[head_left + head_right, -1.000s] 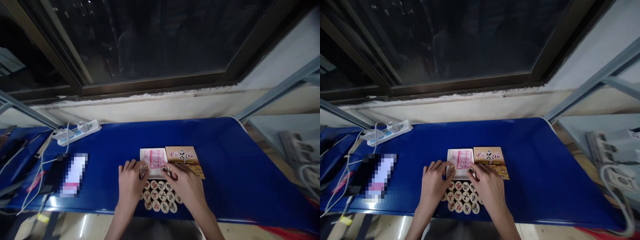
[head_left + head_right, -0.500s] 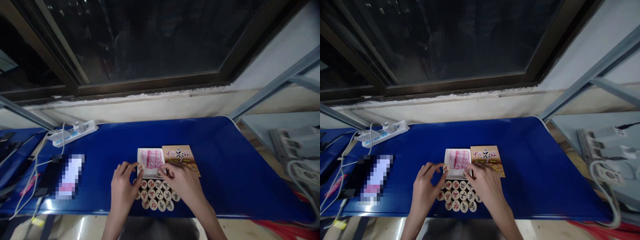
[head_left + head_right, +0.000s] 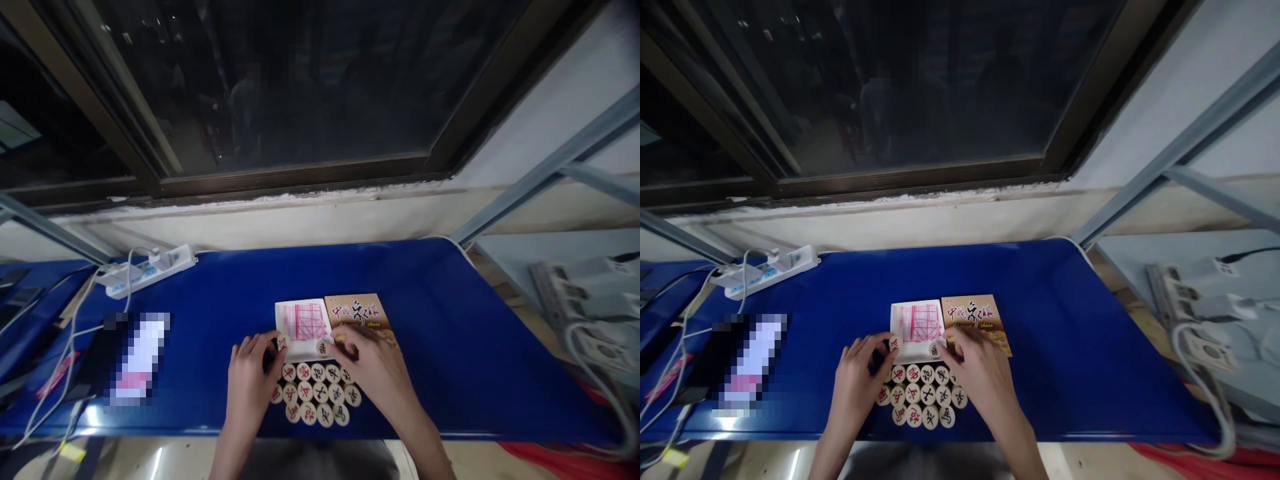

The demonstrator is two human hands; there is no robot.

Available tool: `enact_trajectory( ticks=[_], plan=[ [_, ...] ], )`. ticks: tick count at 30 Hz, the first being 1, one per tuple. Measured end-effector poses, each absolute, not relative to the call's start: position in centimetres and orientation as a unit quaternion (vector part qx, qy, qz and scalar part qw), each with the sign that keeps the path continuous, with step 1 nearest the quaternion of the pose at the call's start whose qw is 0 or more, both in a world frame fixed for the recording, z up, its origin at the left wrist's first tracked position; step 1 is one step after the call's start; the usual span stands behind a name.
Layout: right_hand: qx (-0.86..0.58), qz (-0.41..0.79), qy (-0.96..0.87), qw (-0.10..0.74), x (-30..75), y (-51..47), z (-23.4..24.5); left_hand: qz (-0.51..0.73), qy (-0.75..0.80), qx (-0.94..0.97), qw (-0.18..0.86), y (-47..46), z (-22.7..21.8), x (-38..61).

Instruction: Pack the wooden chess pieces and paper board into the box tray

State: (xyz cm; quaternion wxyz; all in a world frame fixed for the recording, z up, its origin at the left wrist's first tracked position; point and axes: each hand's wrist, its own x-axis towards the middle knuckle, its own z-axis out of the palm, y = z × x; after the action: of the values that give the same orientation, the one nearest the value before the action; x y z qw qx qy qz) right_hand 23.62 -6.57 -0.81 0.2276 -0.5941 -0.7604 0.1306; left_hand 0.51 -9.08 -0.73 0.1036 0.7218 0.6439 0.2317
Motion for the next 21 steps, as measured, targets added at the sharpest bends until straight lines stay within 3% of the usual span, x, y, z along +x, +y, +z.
enact_trajectory(
  ticks=[16, 21],
  plan=[
    [-0.566, 0.156, -0.771, 0.247, 23.7, -6.4, -0.9, 0.3, 0.633, 0.707, 0.098, -8.1, 0.0, 0.0],
    [-0.559, 0.164, -0.784, 0.214, 23.7, -5.9, -0.3, 0.345, 0.635, 0.685, 0.091, -8.9, 0.9, 0.1]
  ],
)
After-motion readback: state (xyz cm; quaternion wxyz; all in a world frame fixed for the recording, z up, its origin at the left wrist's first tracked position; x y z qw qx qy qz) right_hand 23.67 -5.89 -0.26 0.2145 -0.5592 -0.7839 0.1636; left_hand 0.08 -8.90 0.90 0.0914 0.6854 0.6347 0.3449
